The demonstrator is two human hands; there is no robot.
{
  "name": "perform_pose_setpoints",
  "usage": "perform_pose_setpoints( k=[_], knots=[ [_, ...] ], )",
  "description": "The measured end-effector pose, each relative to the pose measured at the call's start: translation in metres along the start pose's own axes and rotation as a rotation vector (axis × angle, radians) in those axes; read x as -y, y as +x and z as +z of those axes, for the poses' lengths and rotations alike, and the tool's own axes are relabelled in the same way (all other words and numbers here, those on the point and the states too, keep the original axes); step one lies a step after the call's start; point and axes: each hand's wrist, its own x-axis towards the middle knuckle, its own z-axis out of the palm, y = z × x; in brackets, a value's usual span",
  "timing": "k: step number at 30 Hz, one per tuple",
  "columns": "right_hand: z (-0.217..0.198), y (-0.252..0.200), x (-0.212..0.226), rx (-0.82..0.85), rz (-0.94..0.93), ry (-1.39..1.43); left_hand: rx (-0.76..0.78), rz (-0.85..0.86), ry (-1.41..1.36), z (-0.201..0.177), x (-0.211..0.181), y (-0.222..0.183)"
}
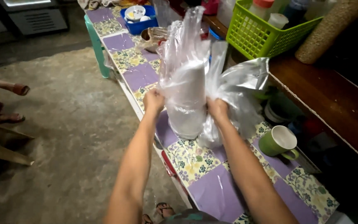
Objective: Double-bagging and tying plastic bags around white packaged items.
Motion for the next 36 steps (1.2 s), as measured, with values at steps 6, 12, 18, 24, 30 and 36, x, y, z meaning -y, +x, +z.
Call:
perform_pose_setpoints(
  k=[6, 12, 18, 24, 30, 36],
  knots=[
    [0.013, -0.019, -0.038, 0.045, 0.02, -0.307, 0.097, -0.088, 0.089, 0.002, 0.027, -0.044],
    [0.043, -0.025, -0.081, 0.08, 0.008, -0.479, 0.076, -0.029, 0.123, 0.021, 0.046, -0.077],
    [0.041, -0.021, -0.085, 0.059, -0.001, -0.401, 0.097, 0.055, 0.215, 0.017, 0.046, -0.074],
    [-0.025, -0.063, -0.03, 0.302, 0.209, 0.4, 0.371, -0.182, -0.054, -0.005, 0.034, -0.068],
    [-0.026, -0.054, -0.059, 0.635, 0.486, 0.975, 0.639, -0.762, -0.95, 0.013, 0.088, -0.046],
    [-0.07, -0.123, 0.02, 0.726, 0.661, 1.143, 0.647, -0.948, -1.483, -0.001, 0.076, -0.076]
  ],
)
